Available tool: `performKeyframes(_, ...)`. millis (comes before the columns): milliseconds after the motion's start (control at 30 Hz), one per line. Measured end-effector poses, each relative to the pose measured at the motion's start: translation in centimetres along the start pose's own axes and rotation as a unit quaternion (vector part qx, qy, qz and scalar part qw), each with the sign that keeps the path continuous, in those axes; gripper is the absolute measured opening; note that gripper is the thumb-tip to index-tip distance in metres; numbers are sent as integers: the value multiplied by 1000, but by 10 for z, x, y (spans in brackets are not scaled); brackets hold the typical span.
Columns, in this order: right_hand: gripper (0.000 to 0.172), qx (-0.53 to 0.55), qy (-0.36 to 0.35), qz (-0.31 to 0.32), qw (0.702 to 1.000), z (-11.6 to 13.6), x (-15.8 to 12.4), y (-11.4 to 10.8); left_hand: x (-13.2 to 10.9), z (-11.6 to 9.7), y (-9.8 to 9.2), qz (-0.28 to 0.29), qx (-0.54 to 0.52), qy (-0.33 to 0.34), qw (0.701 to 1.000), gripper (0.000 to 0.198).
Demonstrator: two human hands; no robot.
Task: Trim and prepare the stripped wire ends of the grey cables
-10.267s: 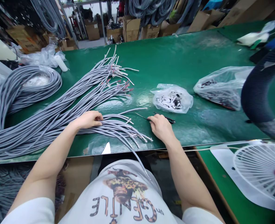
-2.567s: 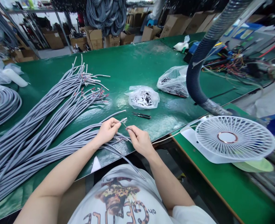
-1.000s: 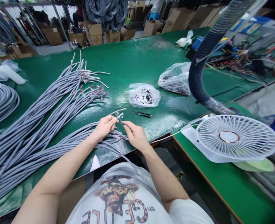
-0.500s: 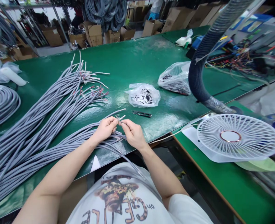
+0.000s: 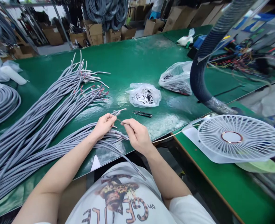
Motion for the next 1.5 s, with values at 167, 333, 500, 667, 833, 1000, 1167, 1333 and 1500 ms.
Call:
performKeyframes(167,25,-44,85,-19,995,-47,-11,5,-1,-1,0,47,-51,-20,997,38)
performKeyframes(333,29,-81,114,-7,990,-59,-8,11,-1,-2,0,71,-65,-32,995,41)
performKeyframes(500,29,-87,117,-5,989,-63,-5,13,-2,-2,2,76,-60,-36,995,41)
performKeyframes(667,29,-73,112,-1,991,-64,-2,15,-2,-2,2,75,-53,-38,995,44)
performKeyframes(833,29,-48,104,-14,993,-67,-4,15,-2,-3,2,77,-53,-38,995,43)
performKeyframes(1000,29,-11,88,-24,996,-66,-3,16,-2,-2,3,82,-41,-36,995,43)
performKeyframes(1167,28,-12,88,-21,996,-62,0,15,-3,-4,2,86,-44,-35,995,44)
performKeyframes(1333,28,-27,102,-12,994,-64,-3,13,-3,-5,1,88,-60,-47,993,45)
performKeyframes(1500,28,-34,105,-10,994,-68,-3,14,-3,-5,2,92,-55,-49,993,45)
Point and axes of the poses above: each hand's wrist, its own x-axis towards the middle knuckle, its own y-axis out of the palm, z = x × y, the point moved 4 cm from there along x, towards the middle knuckle, and after that the axes turned 14 degrees about x, right-handed, at the moved point
